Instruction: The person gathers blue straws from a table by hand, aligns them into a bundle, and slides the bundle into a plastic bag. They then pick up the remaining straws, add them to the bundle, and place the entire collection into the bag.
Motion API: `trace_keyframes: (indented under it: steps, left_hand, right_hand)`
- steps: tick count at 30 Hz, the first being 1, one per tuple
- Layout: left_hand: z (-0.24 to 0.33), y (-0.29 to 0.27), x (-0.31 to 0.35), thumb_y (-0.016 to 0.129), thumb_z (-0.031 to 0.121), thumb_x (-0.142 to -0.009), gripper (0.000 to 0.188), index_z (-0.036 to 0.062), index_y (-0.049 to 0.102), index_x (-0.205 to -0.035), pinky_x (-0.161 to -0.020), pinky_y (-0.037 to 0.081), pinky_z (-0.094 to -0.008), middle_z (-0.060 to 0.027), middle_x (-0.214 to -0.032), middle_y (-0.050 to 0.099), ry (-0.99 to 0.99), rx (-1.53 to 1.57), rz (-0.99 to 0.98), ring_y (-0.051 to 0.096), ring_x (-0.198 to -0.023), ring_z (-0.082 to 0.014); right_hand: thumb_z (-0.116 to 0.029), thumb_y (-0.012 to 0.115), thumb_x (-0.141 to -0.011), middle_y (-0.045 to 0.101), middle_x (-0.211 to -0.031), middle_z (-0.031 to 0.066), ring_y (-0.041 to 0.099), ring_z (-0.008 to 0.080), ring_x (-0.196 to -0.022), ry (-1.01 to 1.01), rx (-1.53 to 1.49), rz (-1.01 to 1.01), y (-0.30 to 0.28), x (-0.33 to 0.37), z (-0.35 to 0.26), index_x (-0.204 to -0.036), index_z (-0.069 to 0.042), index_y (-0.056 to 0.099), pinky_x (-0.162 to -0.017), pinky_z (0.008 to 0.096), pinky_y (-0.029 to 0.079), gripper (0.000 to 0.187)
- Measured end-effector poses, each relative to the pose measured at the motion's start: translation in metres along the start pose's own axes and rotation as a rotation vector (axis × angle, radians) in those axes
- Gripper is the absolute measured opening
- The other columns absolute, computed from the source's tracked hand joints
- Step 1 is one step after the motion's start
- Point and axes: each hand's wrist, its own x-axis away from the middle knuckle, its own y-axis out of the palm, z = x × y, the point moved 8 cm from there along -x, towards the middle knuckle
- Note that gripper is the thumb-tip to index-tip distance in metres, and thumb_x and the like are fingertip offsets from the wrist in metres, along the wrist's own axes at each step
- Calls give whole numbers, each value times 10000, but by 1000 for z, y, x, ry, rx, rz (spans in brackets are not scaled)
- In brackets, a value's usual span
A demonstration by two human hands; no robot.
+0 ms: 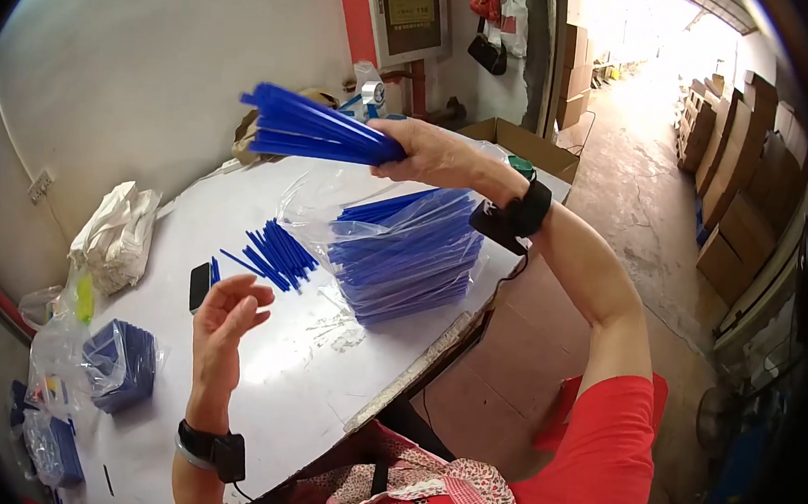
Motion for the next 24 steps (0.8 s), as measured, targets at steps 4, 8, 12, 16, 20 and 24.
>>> trace_keyframes:
  steps: [4,8,12,16,20,24]
  left_hand:
    - [-18,-18,-48,586,282,-921,351,69,545,-1196,-812,512,-309,-97,-1041,639,-80,-10,65,623,-976,-185]
    - [-18,-13,-85,597,410,-890,493,59,517,-1227,-785,503,-293,-104,-1098,617,-152,-167,73,618,-946,-182]
    - [-10,5,-118,604,608,-798,825,-16,427,-1308,-658,512,-292,-159,-1123,586,-188,-525,44,622,-889,-202]
    - [-10,33,-147,621,525,-816,646,-40,535,-1118,-531,506,-269,-140,-858,625,-294,-795,-71,633,-674,-173]
    - [-51,49,-150,623,307,-865,327,-18,596,-874,-457,447,-240,-34,-622,545,-273,-575,-131,540,-501,-111]
    - [-40,4,-140,602,196,-878,204,-7,599,-897,-394,341,-234,14,-604,474,-221,-82,106,424,-449,-81]
  right_hand:
    - [-57,635,-785,645,-975,123,591,308,-937,190,389,-245,-1,27,102,-1166,-66,560,-875,397,439,388]
    - [-141,676,-758,606,-1164,165,552,331,-1088,334,452,-396,6,50,135,-1295,-57,475,-961,377,412,579]
    - [-358,703,-737,540,-1273,199,496,317,-1199,56,523,145,-37,44,68,-1410,-54,346,-1030,385,375,820]
    - [-469,695,-741,620,-1097,181,622,267,-986,642,872,312,-98,93,117,-1396,-68,389,-849,407,501,827]
    - [-331,651,-827,628,-749,54,599,148,-589,916,267,226,-73,125,173,-1098,-48,585,-517,271,486,398]
    - [-248,622,-885,562,-676,-12,484,59,-462,633,-257,341,-15,61,145,-930,-64,586,-405,204,392,193]
